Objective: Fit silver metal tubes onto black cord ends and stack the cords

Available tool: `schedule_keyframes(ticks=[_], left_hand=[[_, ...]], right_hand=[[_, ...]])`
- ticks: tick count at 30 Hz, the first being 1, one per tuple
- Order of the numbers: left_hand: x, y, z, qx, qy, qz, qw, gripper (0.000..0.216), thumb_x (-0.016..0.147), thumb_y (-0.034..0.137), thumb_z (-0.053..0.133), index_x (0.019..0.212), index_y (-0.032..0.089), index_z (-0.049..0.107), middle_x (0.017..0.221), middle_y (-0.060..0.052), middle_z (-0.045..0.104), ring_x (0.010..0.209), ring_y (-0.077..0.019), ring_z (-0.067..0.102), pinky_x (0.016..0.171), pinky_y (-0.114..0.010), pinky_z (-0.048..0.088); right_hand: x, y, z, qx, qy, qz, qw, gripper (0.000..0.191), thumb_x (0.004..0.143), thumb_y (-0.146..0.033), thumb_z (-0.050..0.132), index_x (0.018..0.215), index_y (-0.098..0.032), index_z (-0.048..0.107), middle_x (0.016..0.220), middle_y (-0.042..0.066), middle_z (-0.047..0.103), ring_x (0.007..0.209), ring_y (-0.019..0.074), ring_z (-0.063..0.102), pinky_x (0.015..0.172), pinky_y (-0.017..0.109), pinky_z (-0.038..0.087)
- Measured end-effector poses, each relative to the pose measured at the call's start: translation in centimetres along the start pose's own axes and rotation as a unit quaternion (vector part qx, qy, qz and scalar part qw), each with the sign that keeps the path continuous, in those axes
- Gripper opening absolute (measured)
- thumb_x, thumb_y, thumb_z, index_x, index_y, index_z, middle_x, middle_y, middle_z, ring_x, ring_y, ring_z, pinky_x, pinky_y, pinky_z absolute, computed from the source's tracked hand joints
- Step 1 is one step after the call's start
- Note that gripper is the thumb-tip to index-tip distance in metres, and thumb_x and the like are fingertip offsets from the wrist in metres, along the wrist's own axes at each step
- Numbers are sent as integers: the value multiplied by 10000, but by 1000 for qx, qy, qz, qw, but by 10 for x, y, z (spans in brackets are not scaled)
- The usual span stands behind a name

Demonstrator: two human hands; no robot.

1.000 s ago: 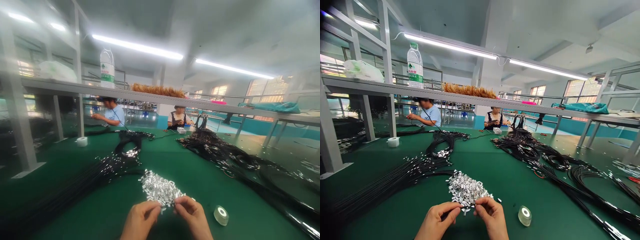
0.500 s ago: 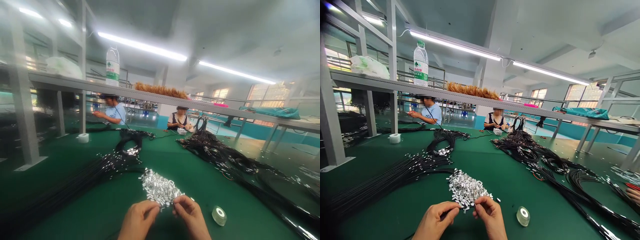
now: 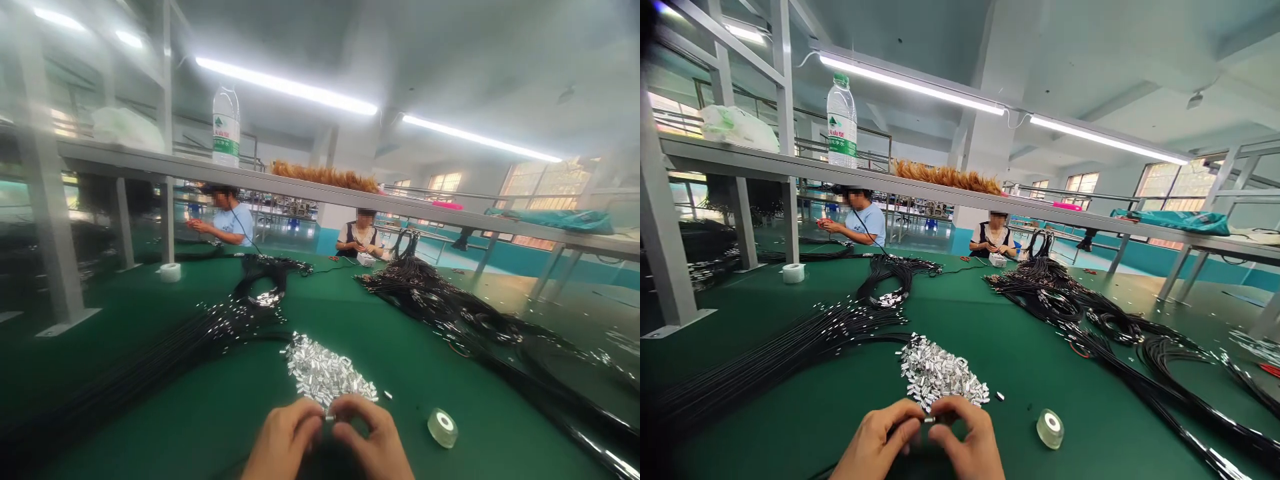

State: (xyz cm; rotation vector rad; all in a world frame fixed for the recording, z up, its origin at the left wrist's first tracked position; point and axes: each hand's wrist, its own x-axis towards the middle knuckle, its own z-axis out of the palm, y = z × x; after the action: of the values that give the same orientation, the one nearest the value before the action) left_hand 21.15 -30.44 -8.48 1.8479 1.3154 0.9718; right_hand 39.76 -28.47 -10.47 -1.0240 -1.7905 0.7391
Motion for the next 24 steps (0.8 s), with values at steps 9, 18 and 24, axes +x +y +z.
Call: schedule_keyframes(ticks=[9,18,24], left_hand=[[17,6,-12,-130,2,16,991,275,844,404,554,918,225,749,846,-22,692,803,-189,611,717,-228,451],[10,3,-11,-55,57,-26,997,299,877,391,471,817,185,679,701,0,640,663,-168,585,620,-228,427],[11,2,-6,-49,56,-4,997,228,805,333,566,757,211,753,716,-13,677,681,-174,590,615,-218,413]], right_hand=[[5,25,36,-187,19,87,978,238,661,-65,572,766,-239,696,801,62,638,767,263,575,666,328,381],[6,24,22,7,59,103,993,142,825,-240,485,815,-212,624,789,58,619,761,238,560,714,355,414],[2,26,16,245,39,135,959,321,794,-524,595,817,-204,575,702,18,602,677,195,607,502,258,473]])
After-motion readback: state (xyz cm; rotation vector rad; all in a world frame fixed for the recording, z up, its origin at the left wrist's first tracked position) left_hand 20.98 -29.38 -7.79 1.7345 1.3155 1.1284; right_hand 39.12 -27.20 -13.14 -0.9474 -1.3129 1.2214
